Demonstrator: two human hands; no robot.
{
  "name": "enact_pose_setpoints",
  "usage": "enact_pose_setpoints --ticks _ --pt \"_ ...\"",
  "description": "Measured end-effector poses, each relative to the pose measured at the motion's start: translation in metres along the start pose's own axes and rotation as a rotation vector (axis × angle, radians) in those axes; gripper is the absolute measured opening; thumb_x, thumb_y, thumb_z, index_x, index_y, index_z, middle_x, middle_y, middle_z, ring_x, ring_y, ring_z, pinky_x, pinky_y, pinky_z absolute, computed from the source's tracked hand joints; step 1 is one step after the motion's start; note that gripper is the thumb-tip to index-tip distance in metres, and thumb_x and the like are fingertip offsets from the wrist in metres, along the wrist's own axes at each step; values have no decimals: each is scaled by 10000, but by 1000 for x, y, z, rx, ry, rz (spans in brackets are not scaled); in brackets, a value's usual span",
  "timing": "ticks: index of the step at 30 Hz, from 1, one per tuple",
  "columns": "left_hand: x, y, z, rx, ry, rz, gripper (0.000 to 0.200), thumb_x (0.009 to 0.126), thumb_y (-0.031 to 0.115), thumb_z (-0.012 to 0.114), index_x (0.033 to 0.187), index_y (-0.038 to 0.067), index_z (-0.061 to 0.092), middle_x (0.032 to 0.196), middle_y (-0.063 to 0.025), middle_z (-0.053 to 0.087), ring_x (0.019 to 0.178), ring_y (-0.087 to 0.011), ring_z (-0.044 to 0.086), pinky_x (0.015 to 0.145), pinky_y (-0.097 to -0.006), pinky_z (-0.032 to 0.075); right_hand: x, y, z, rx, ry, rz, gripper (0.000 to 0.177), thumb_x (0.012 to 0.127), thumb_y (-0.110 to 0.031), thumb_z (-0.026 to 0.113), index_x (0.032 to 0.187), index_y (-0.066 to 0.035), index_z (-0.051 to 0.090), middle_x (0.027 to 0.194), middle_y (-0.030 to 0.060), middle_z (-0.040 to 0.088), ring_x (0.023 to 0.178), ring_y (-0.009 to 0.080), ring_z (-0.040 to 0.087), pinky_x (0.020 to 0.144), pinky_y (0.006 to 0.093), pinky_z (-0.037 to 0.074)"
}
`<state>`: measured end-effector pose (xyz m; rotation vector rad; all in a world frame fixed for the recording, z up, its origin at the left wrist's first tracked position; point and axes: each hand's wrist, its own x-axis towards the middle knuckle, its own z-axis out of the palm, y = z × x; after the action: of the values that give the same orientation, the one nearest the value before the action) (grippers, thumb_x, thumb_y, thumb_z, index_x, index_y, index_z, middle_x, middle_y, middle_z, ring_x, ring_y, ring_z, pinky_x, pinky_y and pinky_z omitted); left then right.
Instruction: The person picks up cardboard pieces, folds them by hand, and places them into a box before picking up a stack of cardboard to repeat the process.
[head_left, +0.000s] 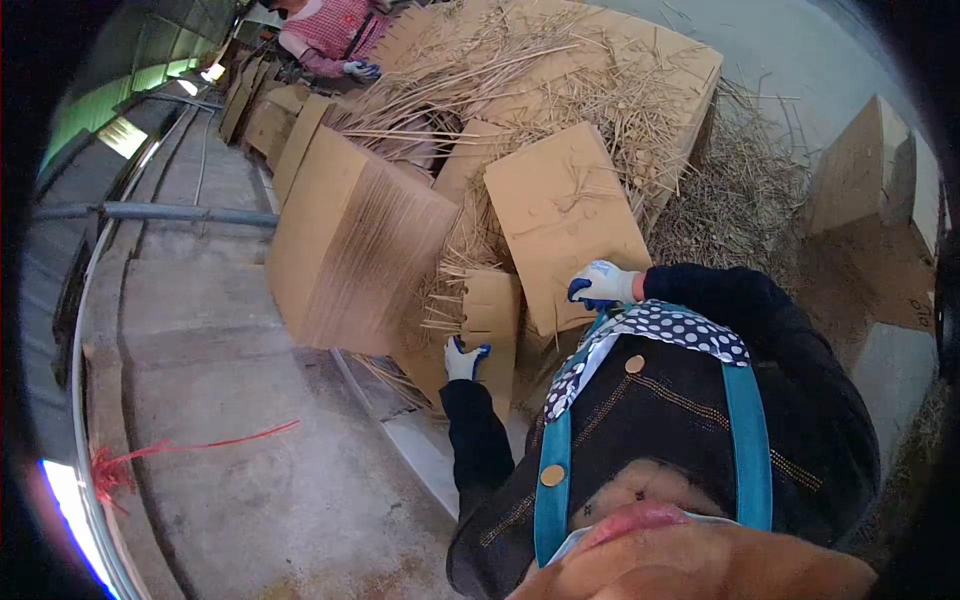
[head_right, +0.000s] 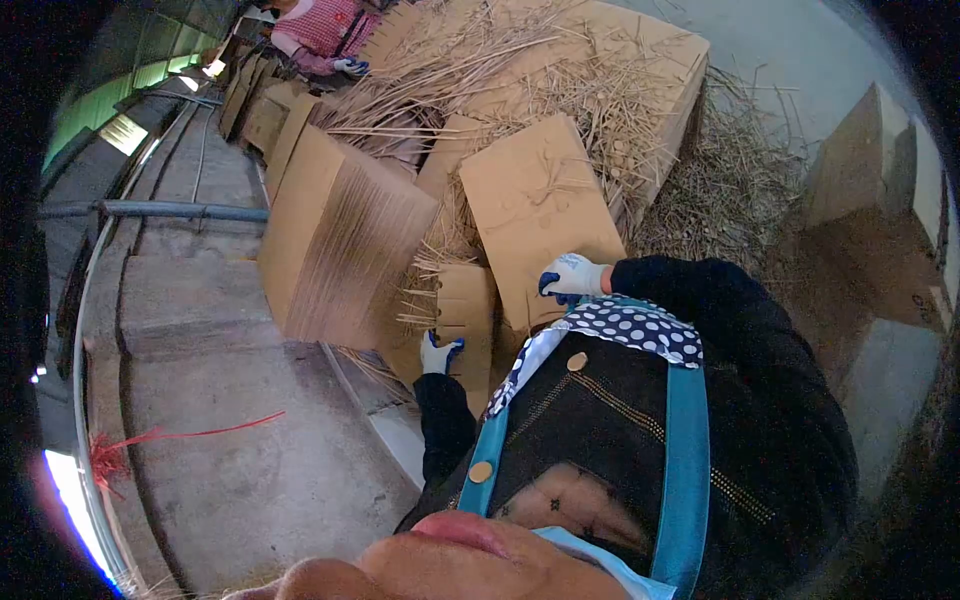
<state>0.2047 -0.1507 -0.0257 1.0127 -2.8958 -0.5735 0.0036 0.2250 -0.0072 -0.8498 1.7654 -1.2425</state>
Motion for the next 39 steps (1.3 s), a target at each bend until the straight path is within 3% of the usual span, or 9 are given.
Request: enact_pose_setpoints --ticks 4,12,14,20,26,28,35,38,39 --pt "-22 13 2 -196 -26 -54 814 530 309 842 1200 -4 501 1123 -216 582 1032 -327 568 882 -375 449 2 6 1 -13 12 -103 173 812 -213 611 873 -66 677 730 75 671 595 163 657 539 296 507" --pt "-43 117 -144 76 533 57 544 549 208 824 987 12 568 914 -168 642 854 -336 611 775 -392 463 1 1 -11 553 -73 30 223 866 -193 599 1024 -42 643 779 92 657 611 172 629 525 288 513" --pt "-43 160 -159 56 558 169 533 547 209 826 971 13 570 918 -173 642 859 -337 612 772 -394 463 2 4 -22 957 163 -37 283 866 -177 608 1100 -18 597 880 83 658 670 171 630 578 281 519" --pt "-35 303 -105 147 373 798 451 566 257 797 901 40 587 816 -125 610 785 -325 582 704 -411 445 -48 11 -104 662 1087 -535 599 824 -23 617 1367 -44 366 1354 81 438 1201 168 448 968 286 405" --pt "4 369 -4 494 142 860 689 635 435 740 1177 82 503 1026 -144 566 1019 -300 519 990 -476 297 -73 75 -121 912 872 -120 671 755 41 566 1385 -34 347 1385 82 421 1258 169 405 1010 287 342" --pt "11 368 -5 495 120 831 780 655 487 710 1272 88 447 1081 -167 550 1086 -302 490 1059 -520 193 -79 87 -117 606 898 -221 720 750 8 566 1413 -29 287 1412 74 381 1282 179 360 998 295 330" --pt "13 353 -15 198 39 828 793 655 500 707 1300 126 437 1208 -188 529 1187 -337 433 1078 -549 94 -60 76 -135 120 1047 -276 883 674 -25 647 1445 -99 223 1376 115 423 1240 210 426 978 315 386" --pt "4 358 -11 186 136 818 786 654 493 711 1293 123 443 1235 -168 520 1215 -327 410 1074 -565 74 -57 15 -118 610 770 28 942 670 -35 662 1461 -111 155 1385 131 406 1236 236 429 981 326 387" --pt "12 350 -2 292 176 780 770 645 501 713 1266 113 474 1249 -151 512 1218 -318 404 1068 -576 78 -39 34 -117 128 839 -23 970 674 -41 695 1462 -101 134 1390 138 397 1240 245 423 1004 319 362"
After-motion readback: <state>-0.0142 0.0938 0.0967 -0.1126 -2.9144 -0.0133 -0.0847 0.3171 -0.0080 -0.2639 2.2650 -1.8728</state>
